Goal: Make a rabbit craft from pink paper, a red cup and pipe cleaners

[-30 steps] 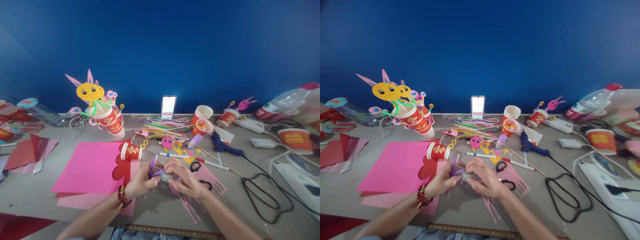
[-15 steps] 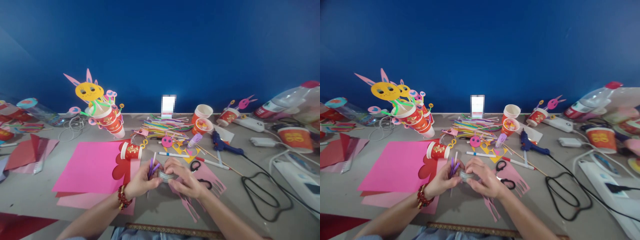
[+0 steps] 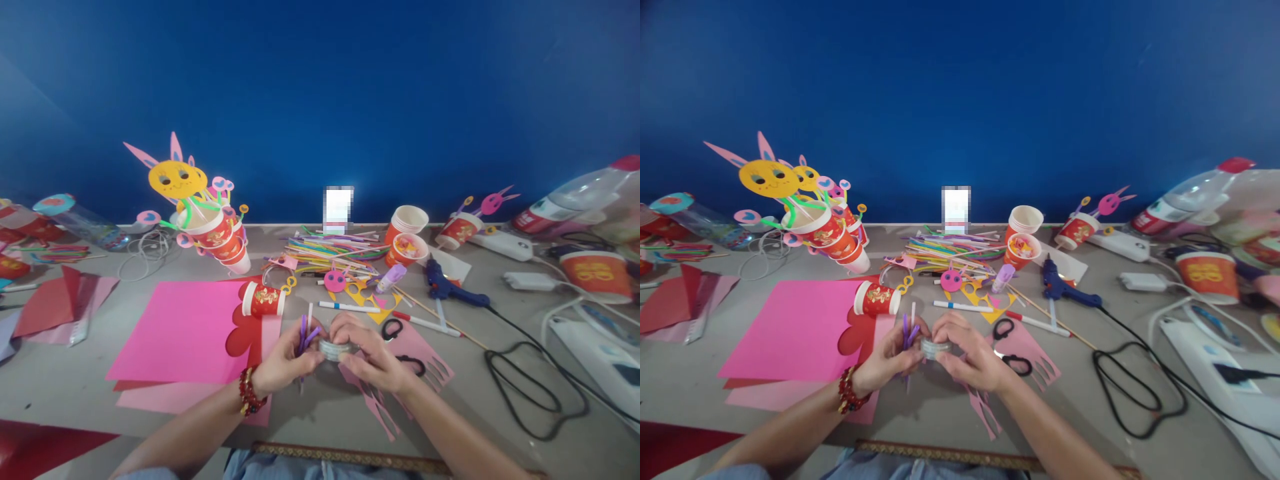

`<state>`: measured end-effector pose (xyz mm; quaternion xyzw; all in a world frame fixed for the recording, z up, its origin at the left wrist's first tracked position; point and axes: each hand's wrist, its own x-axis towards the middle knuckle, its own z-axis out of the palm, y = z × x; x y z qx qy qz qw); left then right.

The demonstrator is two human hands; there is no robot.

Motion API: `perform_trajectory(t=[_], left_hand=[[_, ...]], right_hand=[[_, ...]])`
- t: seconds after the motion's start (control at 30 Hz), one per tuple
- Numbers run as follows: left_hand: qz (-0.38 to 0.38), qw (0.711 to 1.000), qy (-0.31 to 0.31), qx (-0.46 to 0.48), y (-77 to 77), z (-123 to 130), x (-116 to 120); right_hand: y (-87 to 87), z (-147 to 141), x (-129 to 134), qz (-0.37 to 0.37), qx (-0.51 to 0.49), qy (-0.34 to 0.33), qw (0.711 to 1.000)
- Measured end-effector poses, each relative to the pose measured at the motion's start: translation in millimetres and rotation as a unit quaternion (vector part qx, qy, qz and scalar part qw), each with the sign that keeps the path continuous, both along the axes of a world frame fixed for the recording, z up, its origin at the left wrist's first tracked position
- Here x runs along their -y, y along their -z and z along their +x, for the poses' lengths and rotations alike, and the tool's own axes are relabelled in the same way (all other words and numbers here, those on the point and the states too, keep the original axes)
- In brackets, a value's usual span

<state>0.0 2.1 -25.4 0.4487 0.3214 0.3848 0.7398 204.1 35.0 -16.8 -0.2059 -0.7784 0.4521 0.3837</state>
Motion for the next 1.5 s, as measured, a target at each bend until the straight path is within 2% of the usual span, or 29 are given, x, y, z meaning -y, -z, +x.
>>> perform_trajectory(t=[0.4, 0.7, 0.8, 0.93, 1.13, 1.33, 1.5], left_hand=[[-0.014, 1.000, -0.026, 0.008, 3.0, 4.5, 2.3], [-0.008, 0.997, -0.069, 0.022, 11.3, 13.5, 8.4], [-0.025, 0.996, -0.082, 0.005, 12.2, 15.2, 8.7], [-0.055, 0.996, -0.052, 0.050, 7.7, 14.6, 8.6], [-0.012, 0.999, -0.050, 0.015, 6.9, 14.3, 10.4], [-0.028, 0.998, -0.032, 0.055, 9.3, 17.7, 10.2], [-0.053, 0.996, -0.068, 0.036, 11.4, 20.1, 11.5]], right_hand=[[3.7, -0.1, 0.2, -0.007, -0.001, 0.000, 1.000], [9.2, -10.0, 14.9, -0.001, 0.004, 0.059, 0.998], [8.3, -12.9, 17.2, 0.001, -0.008, 0.055, 0.998], [5.1, -13.8, 16.9, -0.003, -0.015, 0.048, 0.999], [5.8, -13.7, 16.3, 0.006, -0.035, 0.066, 0.997], [13.2, -14.7, 17.9, 0.022, -0.038, 0.072, 0.996], [10.3, -17.3, 19.8, 0.023, -0.035, 0.062, 0.997]])
